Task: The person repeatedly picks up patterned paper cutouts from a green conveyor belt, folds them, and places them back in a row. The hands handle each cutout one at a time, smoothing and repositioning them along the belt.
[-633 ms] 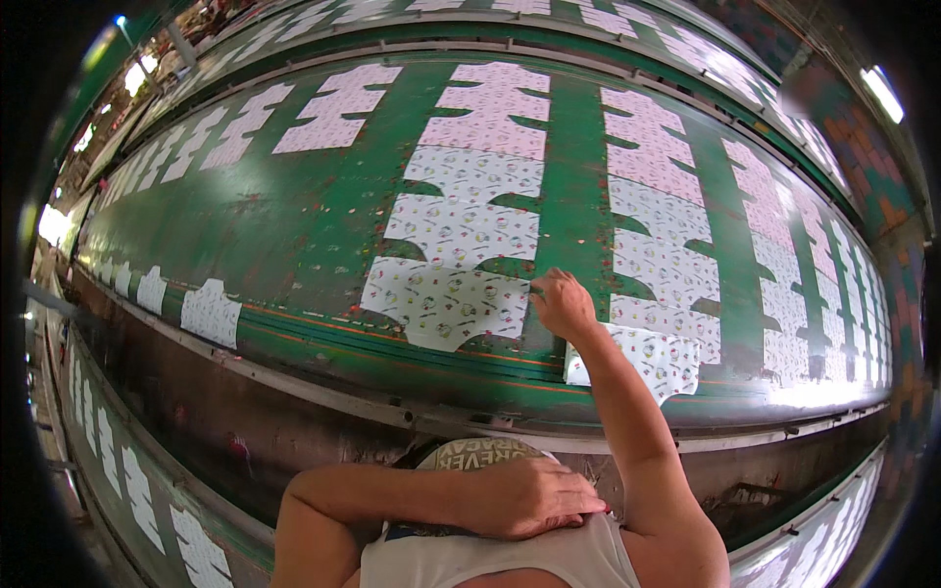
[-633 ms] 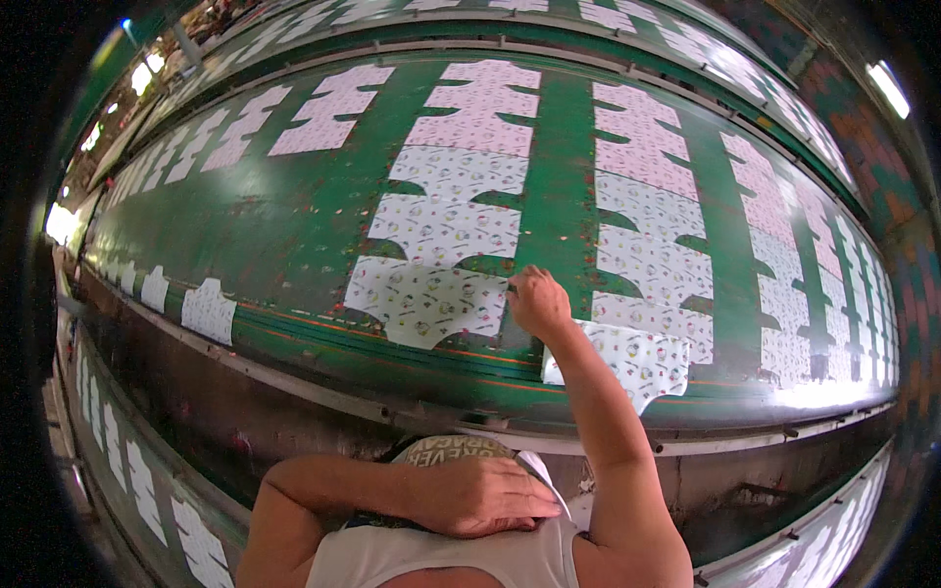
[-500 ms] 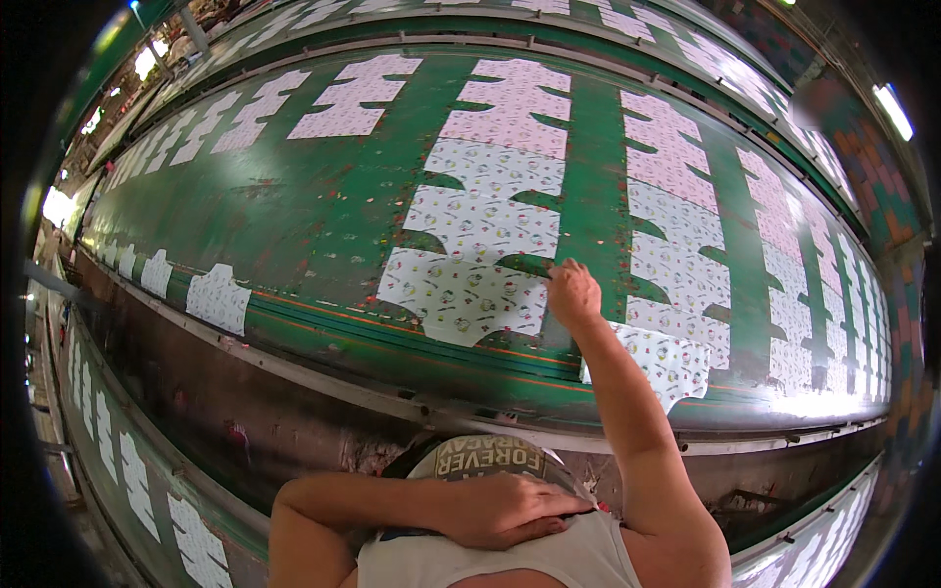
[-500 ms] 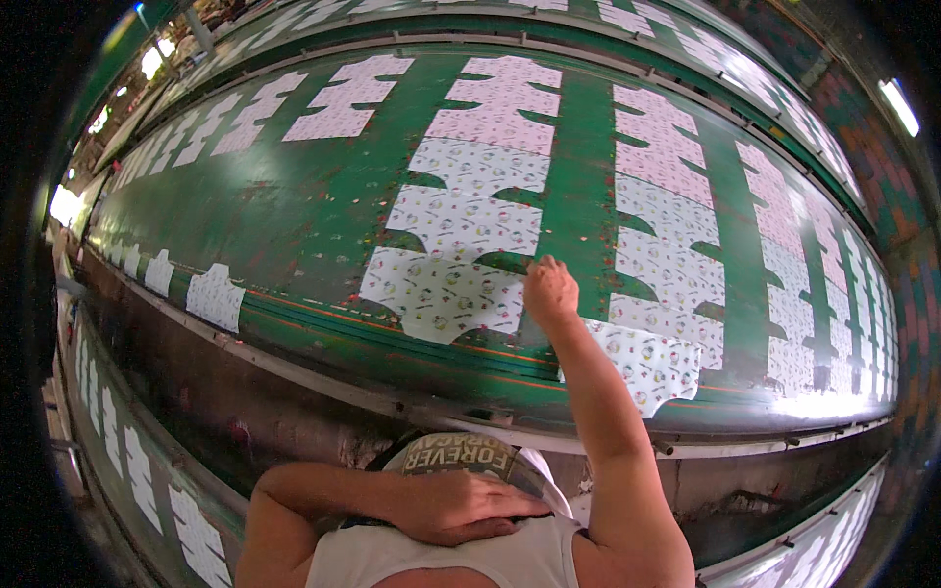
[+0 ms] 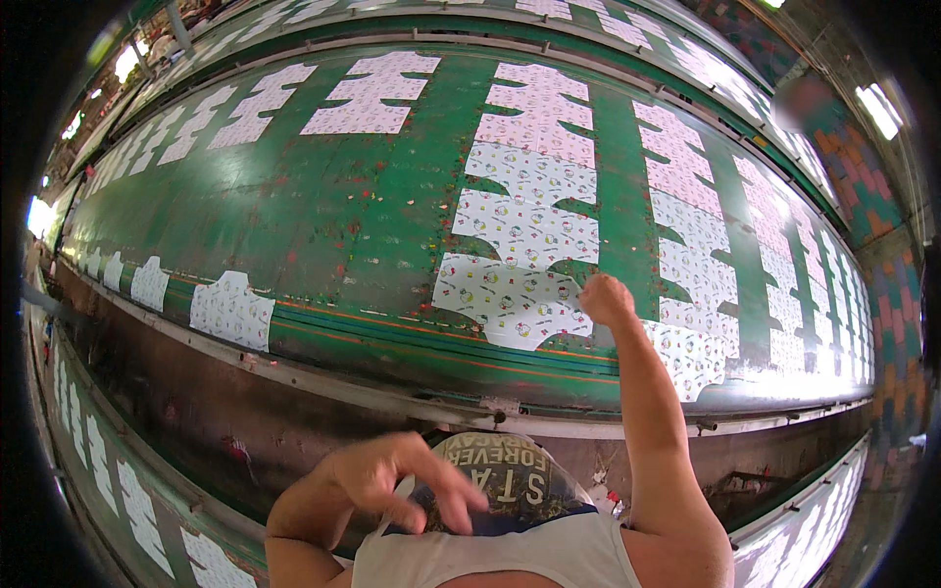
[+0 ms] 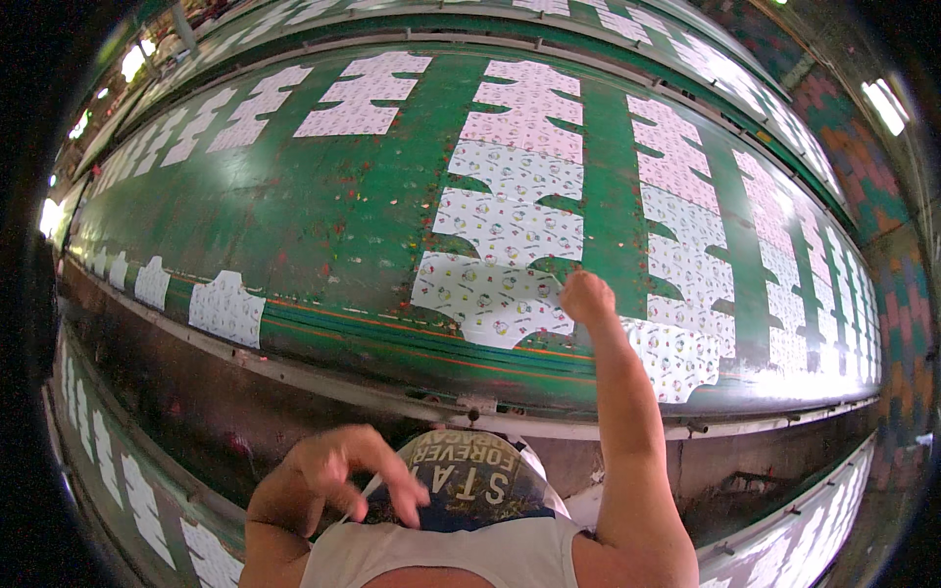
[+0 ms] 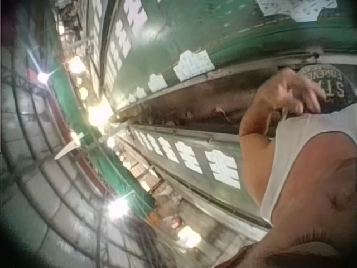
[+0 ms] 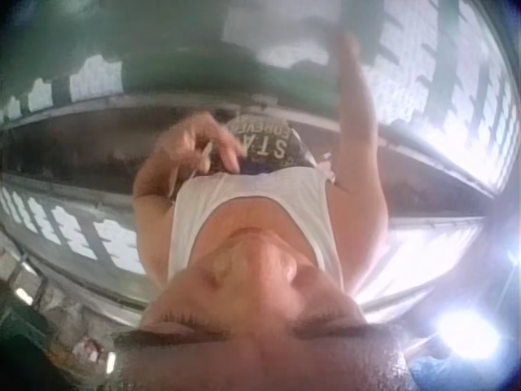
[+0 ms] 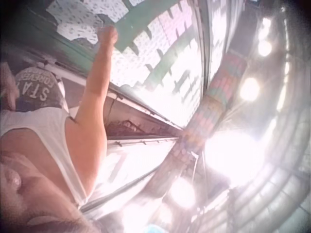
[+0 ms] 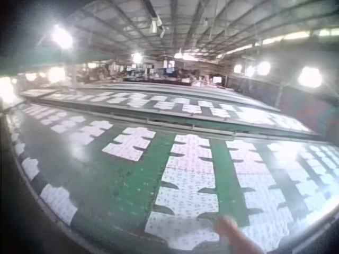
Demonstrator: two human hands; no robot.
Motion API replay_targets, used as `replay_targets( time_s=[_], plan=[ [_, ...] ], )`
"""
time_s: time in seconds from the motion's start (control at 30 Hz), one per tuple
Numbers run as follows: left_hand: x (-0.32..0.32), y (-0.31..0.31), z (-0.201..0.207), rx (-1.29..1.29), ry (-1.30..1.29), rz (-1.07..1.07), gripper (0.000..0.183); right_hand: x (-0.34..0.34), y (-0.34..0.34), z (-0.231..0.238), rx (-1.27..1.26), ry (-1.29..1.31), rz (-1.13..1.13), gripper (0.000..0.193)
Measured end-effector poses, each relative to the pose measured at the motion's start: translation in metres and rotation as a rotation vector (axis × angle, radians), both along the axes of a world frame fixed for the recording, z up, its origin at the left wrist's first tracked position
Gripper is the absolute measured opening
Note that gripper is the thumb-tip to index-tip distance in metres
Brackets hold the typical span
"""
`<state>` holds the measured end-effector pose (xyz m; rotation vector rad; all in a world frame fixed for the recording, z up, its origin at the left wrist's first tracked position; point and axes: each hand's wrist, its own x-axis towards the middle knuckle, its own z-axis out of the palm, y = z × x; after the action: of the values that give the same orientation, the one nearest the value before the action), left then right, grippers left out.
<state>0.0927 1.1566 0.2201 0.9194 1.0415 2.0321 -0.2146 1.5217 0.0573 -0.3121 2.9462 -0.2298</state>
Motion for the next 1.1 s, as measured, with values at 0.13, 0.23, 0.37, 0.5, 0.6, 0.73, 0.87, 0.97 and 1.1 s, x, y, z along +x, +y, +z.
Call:
replay_targets(
  time_s=[0.13, 0.23, 0.37, 0.5, 0.6, 0.73, 0.87, 0.97, 1.1],
  plan=[
    [-0.037, -0.015, -0.033, -0.687, 0.123, 0.907, 0.052, 0.065, -0.065, 0.031, -0.386, -0.336, 0.234, 0.023],
    [-0.070, -0.016, -0.052, -1.044, 0.884, 1.137, 0.045, 0.136, -0.119, 0.062, -0.666, -0.370, 0.625, 0.018],
    [-0.085, -0.037, -0.060, -0.991, 1.022, 0.697, 0.026, 0.189, -0.144, 0.105, -0.885, -0.708, 0.675, 0.015],
    [-0.077, -0.054, -0.053, -0.861, 0.416, 0.135, 0.024, 0.202, -0.140, 0.101, -1.480, -0.749, 0.417, 0.024],
    [-0.069, -0.062, -0.043, -0.518, 0.163, 0.472, 0.021, 0.210, -0.139, 0.076, -1.835, -0.837, 0.217, 0.074],
    [-0.070, -0.070, -0.037, -0.259, -0.418, 0.978, 0.017, 0.231, -0.166, 0.047, -1.893, -1.194, 0.193, 0.112],
    [-0.072, -0.087, -0.050, -0.093, -0.524, 1.316, 0.033, 0.236, -0.194, 0.045, -1.675, -1.188, 0.216, 0.064],
    [-0.062, -0.110, -0.070, 0.026, -0.623, 1.362, 0.037, 0.222, -0.195, 0.047, -1.337, -1.087, 0.283, 0.027],
    [-0.036, -0.138, -0.107, -0.040, -0.788, 1.410, 0.038, 0.214, -0.157, 0.040, -1.370, -1.057, 0.220, 0.033]
  ],
)
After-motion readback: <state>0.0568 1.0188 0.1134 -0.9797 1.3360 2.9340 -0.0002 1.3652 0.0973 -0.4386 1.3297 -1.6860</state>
